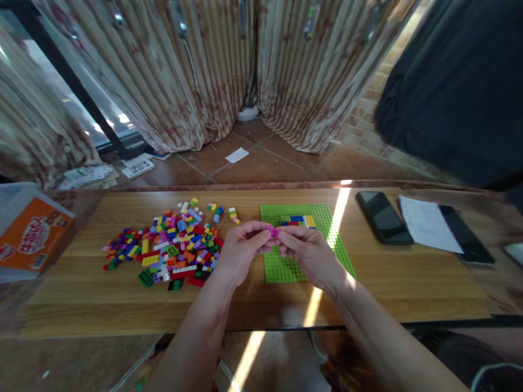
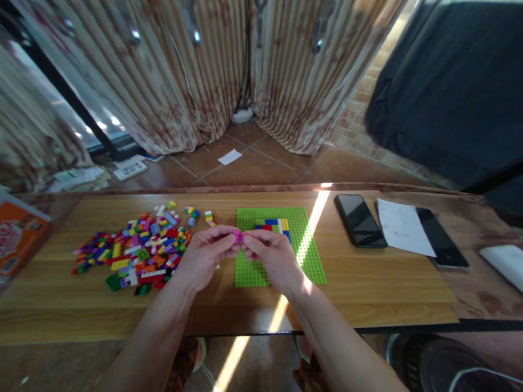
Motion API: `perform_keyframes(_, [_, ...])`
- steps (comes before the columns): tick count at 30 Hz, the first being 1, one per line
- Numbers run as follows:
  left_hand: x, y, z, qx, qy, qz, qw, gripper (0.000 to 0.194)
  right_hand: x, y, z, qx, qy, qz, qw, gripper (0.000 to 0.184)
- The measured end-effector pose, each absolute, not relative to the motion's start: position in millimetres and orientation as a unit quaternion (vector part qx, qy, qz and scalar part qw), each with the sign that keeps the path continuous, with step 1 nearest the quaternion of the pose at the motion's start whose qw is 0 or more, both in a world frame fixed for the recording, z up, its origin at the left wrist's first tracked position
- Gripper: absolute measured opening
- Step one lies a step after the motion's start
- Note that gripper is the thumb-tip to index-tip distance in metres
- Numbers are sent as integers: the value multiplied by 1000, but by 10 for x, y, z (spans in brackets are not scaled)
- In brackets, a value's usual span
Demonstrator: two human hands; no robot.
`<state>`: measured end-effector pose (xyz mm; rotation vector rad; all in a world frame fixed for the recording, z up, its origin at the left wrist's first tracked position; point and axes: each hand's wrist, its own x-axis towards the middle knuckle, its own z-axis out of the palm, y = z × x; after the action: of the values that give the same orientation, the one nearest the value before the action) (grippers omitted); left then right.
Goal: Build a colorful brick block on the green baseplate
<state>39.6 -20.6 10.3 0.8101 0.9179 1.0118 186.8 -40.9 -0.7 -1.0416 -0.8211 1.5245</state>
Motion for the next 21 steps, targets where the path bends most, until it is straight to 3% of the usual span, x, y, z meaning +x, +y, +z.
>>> perform_keyframes(7, [349, -174, 67, 381, 419, 447, 693, 25, 1963, -434, 81, -437, -324, 668, 508, 19])
perform_keyframes(15, [288, -135, 57, 393, 440, 462, 662, 24, 2256, -442, 134, -501, -330, 601, 527, 23])
perform_keyframes(21, [297, -138, 46, 405, 429, 455, 667, 25, 2122, -451, 53, -525, -413, 557, 493, 27])
